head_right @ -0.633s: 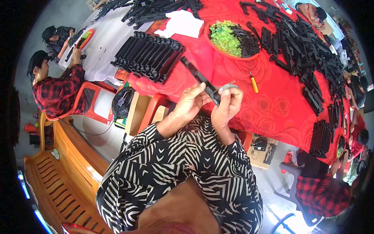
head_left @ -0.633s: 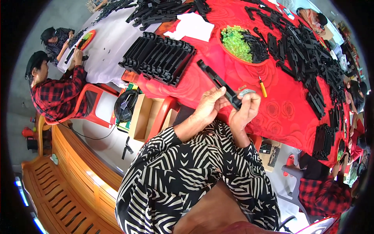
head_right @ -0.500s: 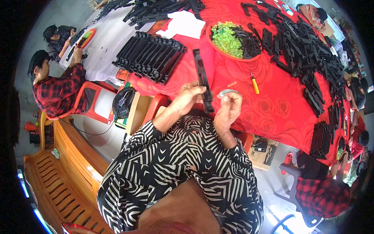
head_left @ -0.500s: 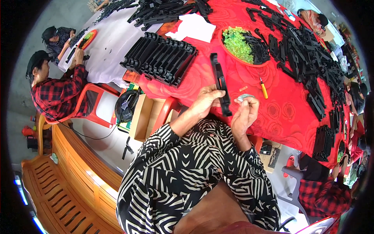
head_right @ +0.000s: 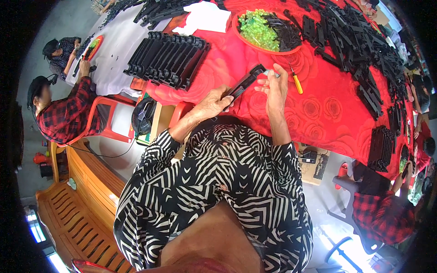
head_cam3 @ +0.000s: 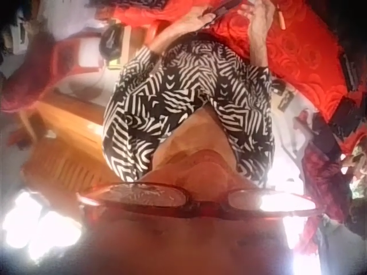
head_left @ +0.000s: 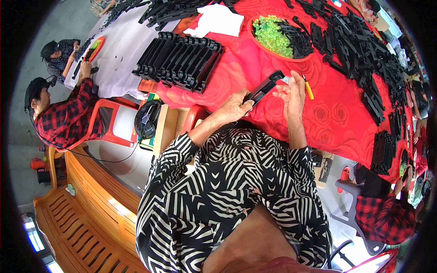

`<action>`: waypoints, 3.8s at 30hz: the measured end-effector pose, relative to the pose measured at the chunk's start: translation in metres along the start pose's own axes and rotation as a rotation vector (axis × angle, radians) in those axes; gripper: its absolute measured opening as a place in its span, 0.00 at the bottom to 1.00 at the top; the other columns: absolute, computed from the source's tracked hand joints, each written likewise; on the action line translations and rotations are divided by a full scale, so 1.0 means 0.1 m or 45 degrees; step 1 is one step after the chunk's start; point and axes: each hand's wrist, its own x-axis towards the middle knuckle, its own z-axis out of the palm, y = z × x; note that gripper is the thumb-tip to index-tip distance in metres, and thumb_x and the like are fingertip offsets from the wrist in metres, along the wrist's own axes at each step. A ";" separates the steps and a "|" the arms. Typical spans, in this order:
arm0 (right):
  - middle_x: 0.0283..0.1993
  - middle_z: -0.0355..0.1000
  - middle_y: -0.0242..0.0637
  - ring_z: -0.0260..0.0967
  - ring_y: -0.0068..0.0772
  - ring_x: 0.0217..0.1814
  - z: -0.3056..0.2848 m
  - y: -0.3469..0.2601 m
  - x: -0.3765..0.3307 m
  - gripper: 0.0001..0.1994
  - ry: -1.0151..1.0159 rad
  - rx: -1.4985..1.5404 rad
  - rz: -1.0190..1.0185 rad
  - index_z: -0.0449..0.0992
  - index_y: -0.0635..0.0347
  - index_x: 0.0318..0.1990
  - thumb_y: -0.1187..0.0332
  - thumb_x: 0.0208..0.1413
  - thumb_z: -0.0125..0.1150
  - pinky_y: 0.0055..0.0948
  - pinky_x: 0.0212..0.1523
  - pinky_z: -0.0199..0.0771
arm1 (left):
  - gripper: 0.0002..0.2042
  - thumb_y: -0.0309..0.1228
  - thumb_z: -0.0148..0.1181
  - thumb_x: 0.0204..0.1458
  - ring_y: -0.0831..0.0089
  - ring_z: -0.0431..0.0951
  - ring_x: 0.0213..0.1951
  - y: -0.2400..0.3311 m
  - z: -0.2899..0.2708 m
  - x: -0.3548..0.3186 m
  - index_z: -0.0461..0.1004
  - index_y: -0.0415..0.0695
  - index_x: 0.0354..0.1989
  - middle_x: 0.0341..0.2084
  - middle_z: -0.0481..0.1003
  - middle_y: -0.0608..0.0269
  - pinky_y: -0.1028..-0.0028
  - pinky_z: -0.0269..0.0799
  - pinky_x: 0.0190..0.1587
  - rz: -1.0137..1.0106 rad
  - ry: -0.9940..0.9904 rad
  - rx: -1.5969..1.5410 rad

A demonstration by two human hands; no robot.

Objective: The person assembles plastic components by inserting small parts into a black plastic frame by hand and pressing them into place.

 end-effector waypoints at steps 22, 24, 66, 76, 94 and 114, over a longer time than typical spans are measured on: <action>0.37 0.67 0.37 0.69 0.25 0.32 -0.14 0.05 -0.01 0.18 0.012 -0.023 -0.023 0.61 0.64 0.50 0.72 0.52 0.55 0.25 0.30 0.75 | 0.09 0.28 0.49 0.54 0.67 0.74 0.19 -0.01 0.13 -0.05 0.64 0.35 0.38 0.17 0.70 0.54 0.66 0.68 0.24 -0.009 0.123 0.157; 0.37 0.67 0.37 0.69 0.25 0.34 -0.08 0.05 -0.10 0.20 0.013 -0.072 0.020 0.60 0.64 0.51 0.73 0.50 0.58 0.24 0.32 0.75 | 0.09 0.29 0.50 0.54 0.67 0.75 0.20 -0.02 0.15 -0.04 0.64 0.35 0.38 0.17 0.71 0.54 0.65 0.69 0.25 -0.004 0.133 0.157; 0.38 0.67 0.47 0.67 0.38 0.41 -0.01 -0.14 -0.28 0.38 -0.008 -0.981 -0.089 0.53 0.67 0.57 0.74 0.35 0.64 0.37 0.42 0.68 | 0.06 0.25 0.52 0.53 0.79 0.67 0.15 -0.12 0.33 -0.06 0.62 0.38 0.29 0.12 0.65 0.64 0.73 0.63 0.18 0.118 0.041 0.070; 0.38 0.67 0.45 0.62 0.52 0.44 -0.15 -0.37 0.08 0.23 -0.989 -1.794 -0.187 0.68 0.64 0.39 0.61 0.36 0.66 0.43 0.47 0.61 | 0.06 0.26 0.52 0.53 0.74 0.69 0.19 -0.08 0.23 -0.09 0.63 0.38 0.31 0.15 0.65 0.59 0.68 0.64 0.23 0.118 -0.094 0.368; 0.29 0.69 0.48 0.65 0.53 0.37 -0.01 -0.40 -0.11 0.16 -0.803 -1.970 -0.445 0.70 0.64 0.27 0.66 0.33 0.69 0.44 0.38 0.66 | 0.12 0.34 0.55 0.51 0.44 0.71 0.25 -0.06 0.32 -0.03 0.66 0.36 0.32 0.16 0.68 0.42 0.55 0.62 0.27 0.028 -0.014 0.479; 0.32 0.68 0.43 0.67 0.39 0.33 -0.23 -0.46 -0.07 0.11 -0.924 -1.150 -0.179 0.68 0.67 0.36 0.76 0.42 0.57 0.34 0.36 0.66 | 0.09 0.32 0.54 0.52 0.74 0.66 0.19 -0.19 0.37 -0.06 0.68 0.37 0.28 0.14 0.66 0.61 0.69 0.62 0.23 -0.054 0.034 0.057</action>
